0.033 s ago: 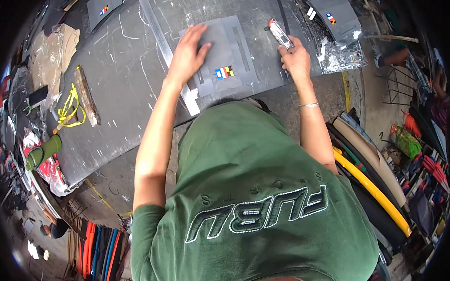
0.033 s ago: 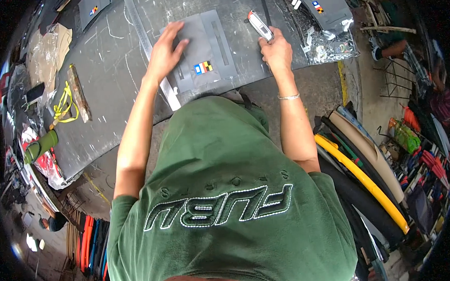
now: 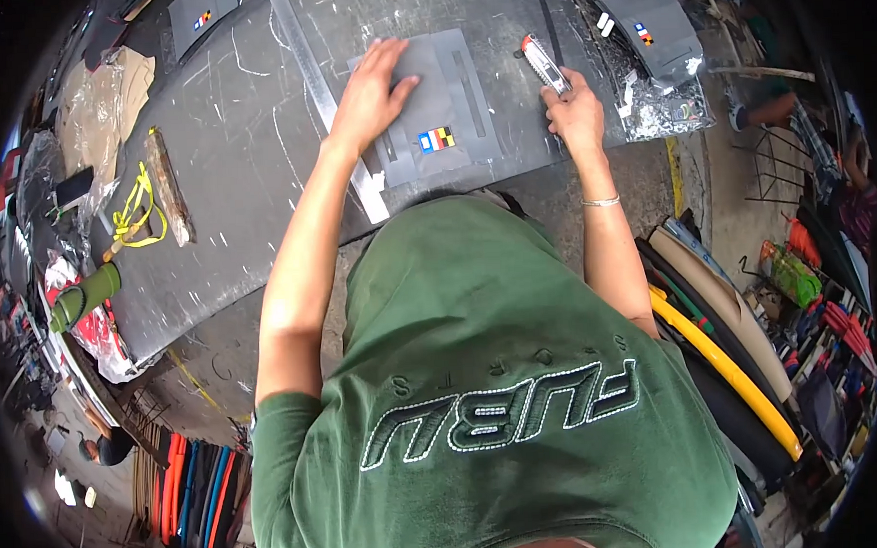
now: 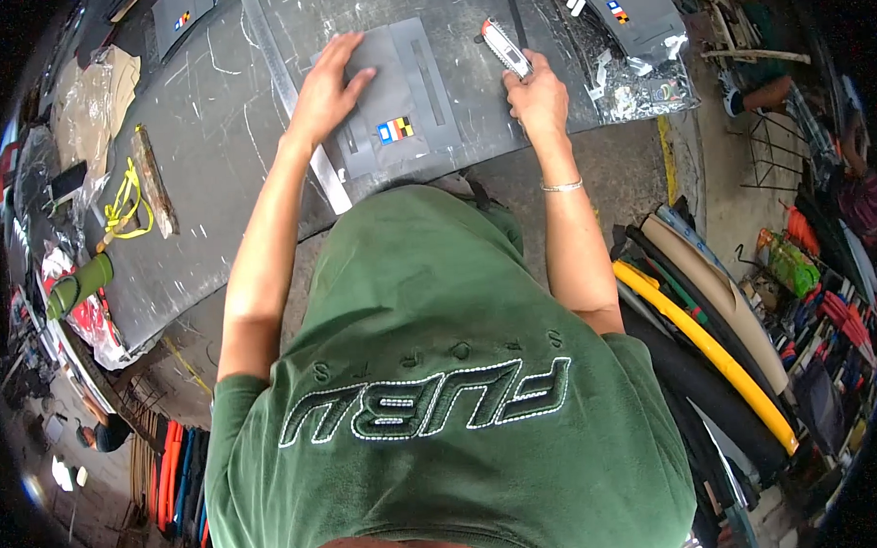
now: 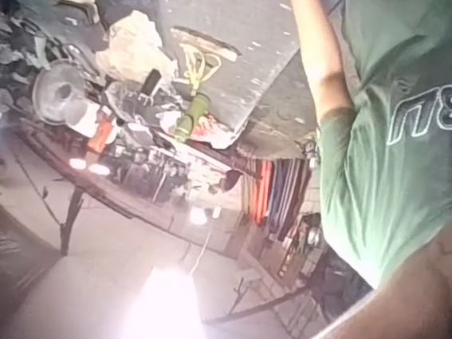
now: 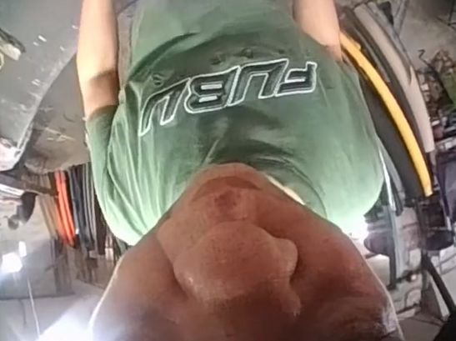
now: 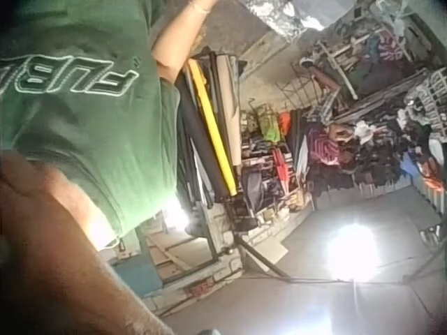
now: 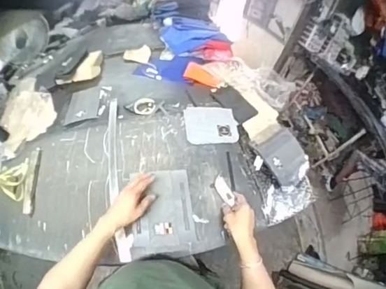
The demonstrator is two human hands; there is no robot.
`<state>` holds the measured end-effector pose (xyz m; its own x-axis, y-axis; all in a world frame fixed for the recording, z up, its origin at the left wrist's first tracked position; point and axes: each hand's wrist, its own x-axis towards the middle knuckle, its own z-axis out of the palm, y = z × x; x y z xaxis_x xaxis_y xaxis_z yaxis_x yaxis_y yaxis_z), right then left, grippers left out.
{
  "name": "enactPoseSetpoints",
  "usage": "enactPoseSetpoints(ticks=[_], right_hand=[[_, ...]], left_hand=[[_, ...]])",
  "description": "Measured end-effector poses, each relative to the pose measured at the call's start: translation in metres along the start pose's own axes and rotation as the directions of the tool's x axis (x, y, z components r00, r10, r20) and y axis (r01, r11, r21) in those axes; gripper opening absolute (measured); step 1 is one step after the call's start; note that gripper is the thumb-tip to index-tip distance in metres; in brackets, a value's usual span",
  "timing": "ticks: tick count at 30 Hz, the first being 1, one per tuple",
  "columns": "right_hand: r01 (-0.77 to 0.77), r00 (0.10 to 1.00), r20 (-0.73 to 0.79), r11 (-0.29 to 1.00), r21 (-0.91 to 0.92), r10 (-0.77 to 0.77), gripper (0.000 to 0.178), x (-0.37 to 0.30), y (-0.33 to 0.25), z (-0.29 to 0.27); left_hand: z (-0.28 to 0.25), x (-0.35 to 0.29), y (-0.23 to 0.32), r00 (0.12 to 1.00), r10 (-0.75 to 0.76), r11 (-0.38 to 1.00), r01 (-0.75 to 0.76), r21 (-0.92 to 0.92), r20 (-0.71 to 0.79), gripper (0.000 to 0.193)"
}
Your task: Cutting rectangular sections out of grey material using a utility knife and a metal ruler on a workshop table.
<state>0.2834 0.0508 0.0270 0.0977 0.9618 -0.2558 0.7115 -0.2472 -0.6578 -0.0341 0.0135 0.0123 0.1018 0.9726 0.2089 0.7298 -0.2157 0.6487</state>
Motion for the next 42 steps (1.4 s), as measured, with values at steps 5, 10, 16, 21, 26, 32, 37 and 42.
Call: enactPoseSetpoints(ticks=[5, 10, 16, 21, 26, 32, 37, 42], right_hand=[[0.006, 1.0, -0.028, 0.999, 0.04, -0.005, 0.057, -0.001, 0.006, 0.0], [-0.007, 1.0, -0.029, 1.0, 0.03, 0.008, 0.056, 0.0, 0.008, 0.0], [-0.012, 0.999, -0.046, 0.948, 0.318, 0.028, 0.068, -0.006, 0.006, 0.0], [0.103, 0.992, -0.045, 0.576, 0.811, -0.114, 0.06, -0.014, -0.003, 0.019], [-0.146, 0.922, 0.162, 0.074, 0.987, -0.351, 0.064, -0.018, -0.049, 0.024], [-0.09, 0.787, 0.083, 0.02, 0.996, -0.612, 0.026, -0.038, -0.148, -0.029], [0.07, 0.806, -0.133, -0.129, 0.989, -0.577, 0.025, -0.038, -0.18, -0.07], [0.184, 0.788, -0.257, -0.184, 0.965, -0.559, 0.025, -0.054, -0.202, -0.092]], left_hand=[[0.015, 0.035, 0.008, 0.993, 0.002, 0.921, -0.049, 0.387, 0.121, 0.083], [0.007, 0.048, 0.008, 0.977, -0.135, 0.919, 0.061, 0.39, 0.167, 0.074], [-0.036, 0.088, 0.019, 0.848, -0.136, 0.991, 0.113, 0.074, 0.512, 0.04], [-0.112, 0.133, 0.052, 0.916, 0.15, 0.987, -0.16, -0.004, 0.373, 0.04], [-0.205, 0.19, 0.111, 0.9, 0.042, 0.999, -0.03, -0.034, 0.434, 0.032], [-0.285, 0.202, 0.226, 0.909, 0.272, 0.961, -0.275, -0.037, 0.315, 0.032], [-0.329, 0.181, 0.284, 0.989, 0.139, 0.986, -0.135, -0.097, 0.046, 0.041], [-0.29, 0.159, 0.181, 0.96, 0.271, 0.52, -0.211, -0.828, -0.074, 0.084]])
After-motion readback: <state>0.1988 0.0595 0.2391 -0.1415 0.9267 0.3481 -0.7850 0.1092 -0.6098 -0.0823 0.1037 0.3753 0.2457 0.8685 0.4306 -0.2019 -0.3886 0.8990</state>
